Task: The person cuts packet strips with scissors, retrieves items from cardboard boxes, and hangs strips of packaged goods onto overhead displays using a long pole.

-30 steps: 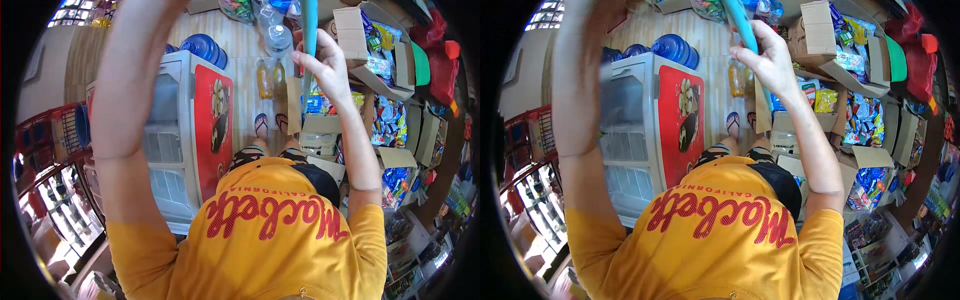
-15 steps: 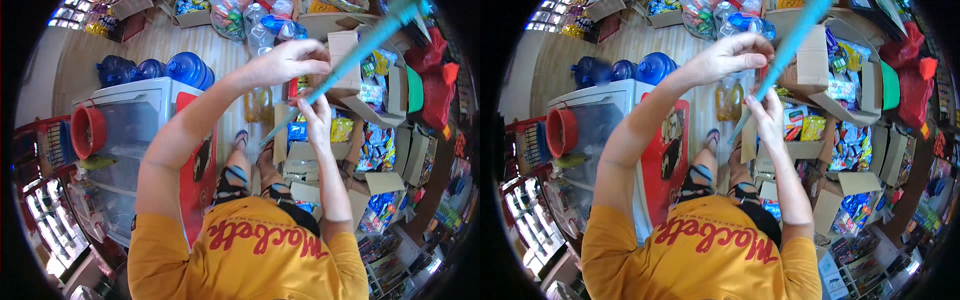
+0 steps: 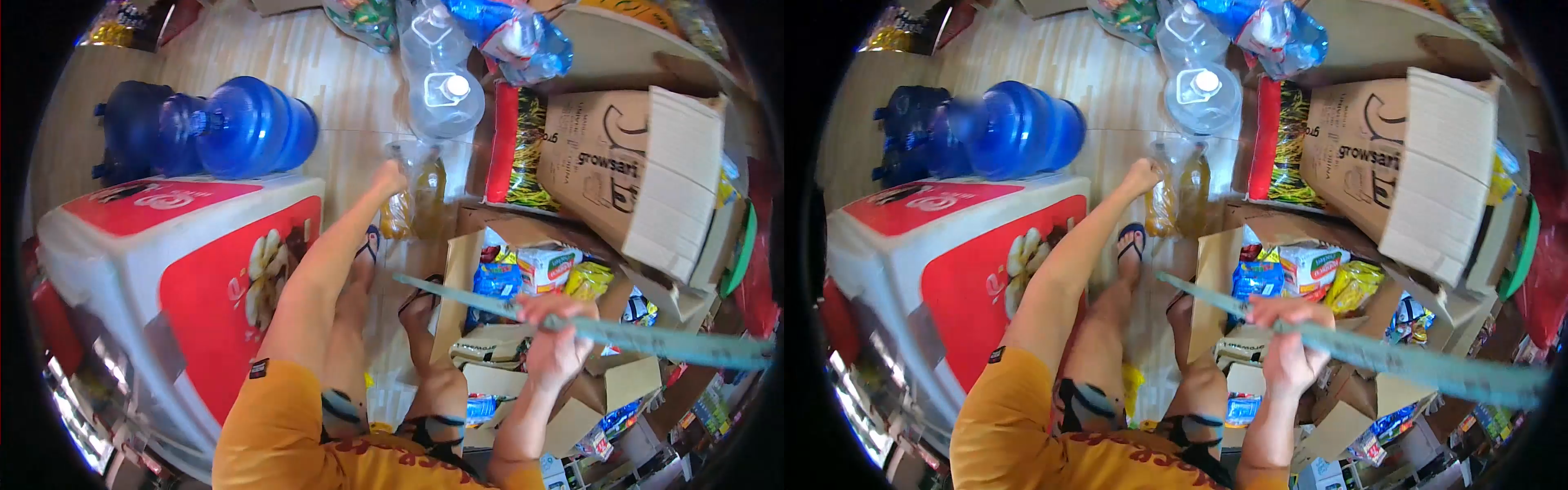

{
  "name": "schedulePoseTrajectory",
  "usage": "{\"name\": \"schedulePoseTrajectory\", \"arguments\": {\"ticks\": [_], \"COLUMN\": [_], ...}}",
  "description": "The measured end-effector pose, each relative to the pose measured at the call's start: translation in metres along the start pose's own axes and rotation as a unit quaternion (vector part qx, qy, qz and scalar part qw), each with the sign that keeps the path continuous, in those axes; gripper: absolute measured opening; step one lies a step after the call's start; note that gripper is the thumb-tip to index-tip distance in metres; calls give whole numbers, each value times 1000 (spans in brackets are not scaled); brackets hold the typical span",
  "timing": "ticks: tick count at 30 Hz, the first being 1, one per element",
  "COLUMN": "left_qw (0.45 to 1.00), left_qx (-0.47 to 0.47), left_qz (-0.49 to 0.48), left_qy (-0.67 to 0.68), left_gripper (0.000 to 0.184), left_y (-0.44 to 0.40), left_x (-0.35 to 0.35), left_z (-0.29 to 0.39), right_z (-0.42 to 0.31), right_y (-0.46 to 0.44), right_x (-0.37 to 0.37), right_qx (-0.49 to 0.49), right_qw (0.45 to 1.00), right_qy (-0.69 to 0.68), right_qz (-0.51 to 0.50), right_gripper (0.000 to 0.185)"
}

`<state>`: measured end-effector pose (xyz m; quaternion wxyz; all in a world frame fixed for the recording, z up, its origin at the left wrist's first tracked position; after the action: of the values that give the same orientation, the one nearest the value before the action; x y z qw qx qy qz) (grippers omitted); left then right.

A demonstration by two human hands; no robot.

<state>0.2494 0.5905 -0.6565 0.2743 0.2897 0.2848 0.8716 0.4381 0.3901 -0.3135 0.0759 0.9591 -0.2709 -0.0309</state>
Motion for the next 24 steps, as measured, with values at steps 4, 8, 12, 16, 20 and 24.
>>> {"name": "schedulePoseTrajectory", "arguments": {"ticks": [4, 8, 12, 16, 20, 24], "left_qw": [993, 989, 970, 994, 999, 994], "left_qx": [-87, -119, -177, -7, -27, 73], "left_qz": [68, 82, 108, 5, 24, 19], "left_qy": [-46, 12, -123, -108, -39, -83], "left_gripper": [43, 47, 49, 45, 38, 39], "left_y": [-95, -160, -249, -240, -182, -127], "left_x": [-48, -77, -110, -117, -104, -93], "left_z": [-60, -70, -141, -147, -87, -51], "right_z": [38, 60, 83, 105, 109, 106], "right_y": [-12, -16, -33, -27, -32, -17], "right_x": [6, 22, 18, 27, 23, 24], "right_qx": [26, 8, 83, 7, -42, -80], "right_qw": [999, 995, 985, 981, 986, 995], "right_qy": [15, 24, 1, -44, -80, -4], "right_qz": [-30, -100, -152, -191, -142, -66], "right_gripper": [33, 36, 27, 34, 31, 35]}}
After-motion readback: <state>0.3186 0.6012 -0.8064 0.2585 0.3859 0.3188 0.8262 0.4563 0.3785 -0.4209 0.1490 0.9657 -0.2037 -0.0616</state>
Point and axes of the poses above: each hand's wrist, its own y-axis away from the middle knuckle, its own x-axis out of the back of the hand, z = x × y, the point moved 3 cm from there along -y, towards the middle knuckle, and after that the axes turned 14 degrees about y, right-handed, at the moved point
